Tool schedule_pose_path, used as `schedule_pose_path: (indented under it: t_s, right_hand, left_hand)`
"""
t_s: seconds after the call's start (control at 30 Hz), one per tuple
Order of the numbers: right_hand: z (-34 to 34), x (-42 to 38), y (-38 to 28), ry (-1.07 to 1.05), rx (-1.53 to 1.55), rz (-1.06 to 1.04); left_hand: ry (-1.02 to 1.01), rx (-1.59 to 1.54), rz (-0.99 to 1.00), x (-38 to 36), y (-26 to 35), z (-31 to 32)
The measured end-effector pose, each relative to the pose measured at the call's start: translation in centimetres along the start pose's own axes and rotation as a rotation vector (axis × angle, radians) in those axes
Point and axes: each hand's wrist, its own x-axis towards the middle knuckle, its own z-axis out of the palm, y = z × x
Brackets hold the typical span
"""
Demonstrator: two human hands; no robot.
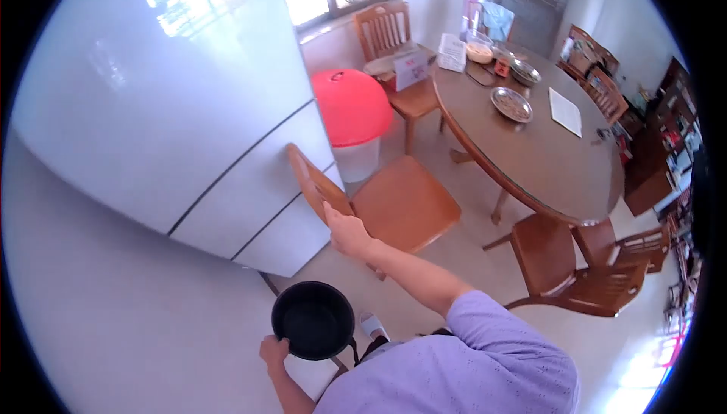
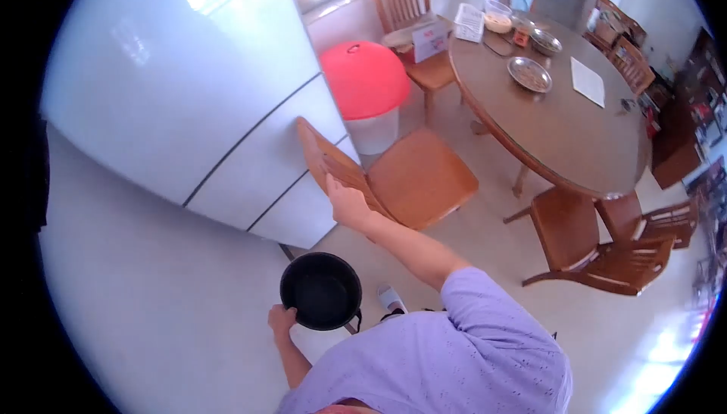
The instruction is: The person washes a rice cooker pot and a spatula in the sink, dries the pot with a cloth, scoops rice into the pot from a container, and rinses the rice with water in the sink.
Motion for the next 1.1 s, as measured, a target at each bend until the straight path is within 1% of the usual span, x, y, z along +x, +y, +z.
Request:
schedule_pose_path:
  t_s: [0.1,0.13,0.2,0.3,0.37,0.43,0.5,0.6,0.67,0.73,0.77,0.87,0.97,1.07,1.1]
  right_hand:
    - [-0.2,-0.5,1.1,0.072,-0.01,-0.041]
    - [-1.4,-0.8,1.2,0.046,0.013,-0.016]
    - [-4.8,-2.4,2.0,-0.008,0.06,0.026]
    - [-10.1,-5.6,5.4,-0.077,0.127,0.011]
    - [-14.6,-8.6,7.0,-0.071,0.107,0.012]
    - [-16.4,-11.2,10.8,-0.015,0.008,0.036]
    - [-18.3,-13.9,14.2,0.014,-0.118,0.062]
    - [-20.3,-18.9,18.7,0.052,-0.2,0.127]
    - [-21.9,-21.6,21.4,0.099,-0.227,0.154]
    - [-23.3,-22.6,22.7,0.04,-0.248,0.191]
    - [-24.2,-22.7,23.1,0.015,-0.258,0.21]
    - [-24.2,-21.3,22.8,-0.065,-0.267,0.068]
    - [-23.6,-19.6,20.6,-0.088,-0.155,0.141]
    - [-22.4,-19.0,20.3,-0.034,-0.22,0.314]
    - [-21.6,-19.4,20.6,0.035,-0.221,0.298]
  left_hand:
    - [0.013,0.012,0.054,2.5,-0.4,0.3]
    - [0.031,0.018,0.068,3.0,0.0,0.2]
    - [0.052,0.025,0.088,3.3,1.0,-0.4]
    - [0.088,0.01,0.122,3.1,2.3,-0.9]
    - [0.078,-0.018,0.123,2.8,3.2,-0.8]
    - [0.04,-0.049,0.105,2.5,4.2,-1.0]
    - [0.088,-0.015,0.128,2.8,4.5,0.2]
    - [0.099,0.013,0.146,2.6,5.6,0.9]
    - [0.061,0.001,0.126,1.5,7.1,1.0]
    - [0.013,-0.021,0.088,0.1,9.4,-0.9]
    - [-0.047,-0.054,0.042,-0.6,10.8,-2.0]
    - [0.102,-0.027,0.084,3.4,9.3,1.5]
    - [0.037,0.053,0.132,0.8,14.9,-1.8]
    - [0.079,0.152,0.192,2.2,17.8,-2.0]
    - [0.055,0.107,0.195,3.2,18.8,-2.3]
